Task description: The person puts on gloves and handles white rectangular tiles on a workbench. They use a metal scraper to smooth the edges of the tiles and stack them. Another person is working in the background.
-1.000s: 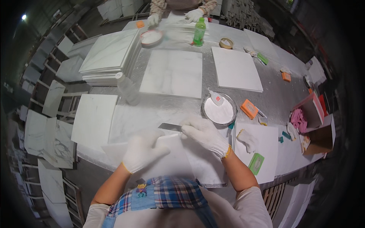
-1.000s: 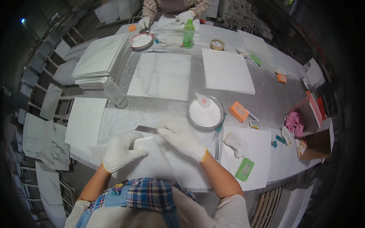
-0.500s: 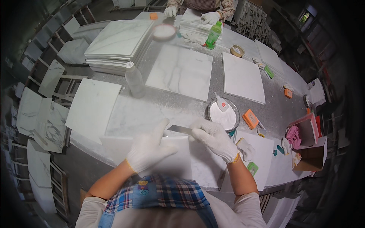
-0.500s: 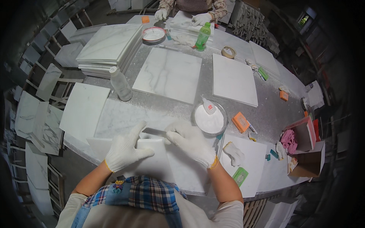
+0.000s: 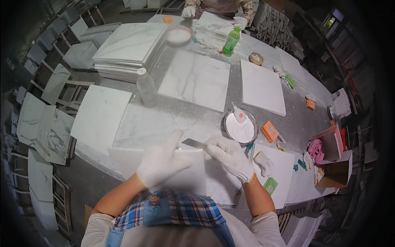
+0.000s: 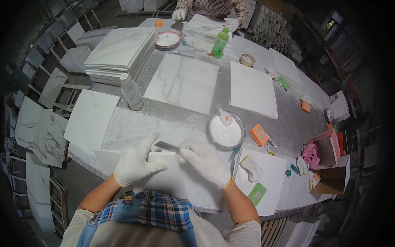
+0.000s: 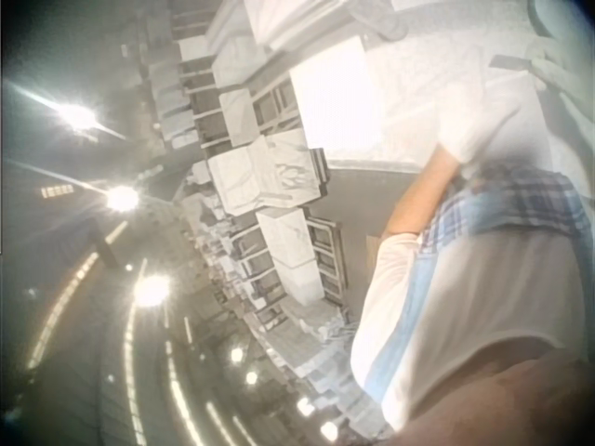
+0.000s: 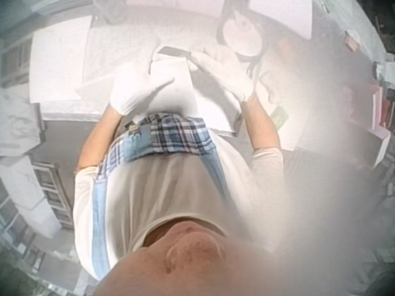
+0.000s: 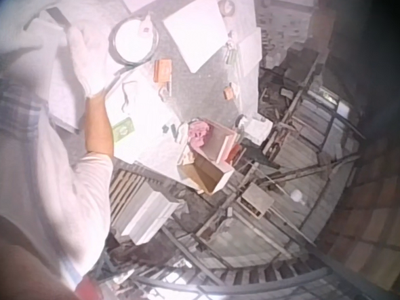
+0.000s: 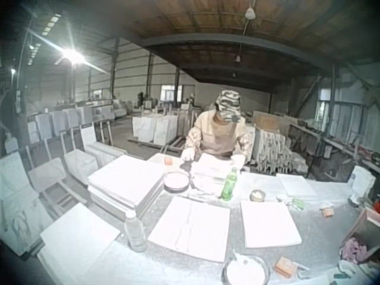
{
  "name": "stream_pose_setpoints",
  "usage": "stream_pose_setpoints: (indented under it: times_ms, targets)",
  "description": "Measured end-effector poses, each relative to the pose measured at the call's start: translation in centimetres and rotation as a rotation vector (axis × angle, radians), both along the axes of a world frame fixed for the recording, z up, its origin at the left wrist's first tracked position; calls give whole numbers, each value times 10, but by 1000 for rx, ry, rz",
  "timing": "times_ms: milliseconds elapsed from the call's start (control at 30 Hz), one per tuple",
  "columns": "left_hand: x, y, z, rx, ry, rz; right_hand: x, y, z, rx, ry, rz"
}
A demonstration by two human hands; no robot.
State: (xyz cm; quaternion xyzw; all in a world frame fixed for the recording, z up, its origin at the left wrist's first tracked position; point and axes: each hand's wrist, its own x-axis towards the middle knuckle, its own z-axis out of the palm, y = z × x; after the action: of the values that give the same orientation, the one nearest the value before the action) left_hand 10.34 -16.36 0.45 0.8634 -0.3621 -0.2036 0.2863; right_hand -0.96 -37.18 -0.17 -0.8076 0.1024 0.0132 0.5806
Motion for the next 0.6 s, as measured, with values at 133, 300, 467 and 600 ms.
stream_pose_setpoints:
  times_ms: [133,300,467,600]
  targets:
    - [-1,1,-1,41,-7,17,-9,1,4,-191,46,70]
    - [-3,-1,-10,-96,-86,6,-25,-24,-16,-503,55,-119]
    - [2,0,-15,-24,-93,-42,-27,-65,-77,-830,226,-421]
    - [2,-2,-14,-6,-22,-22,-30,-87,-114,-925,195,-535]
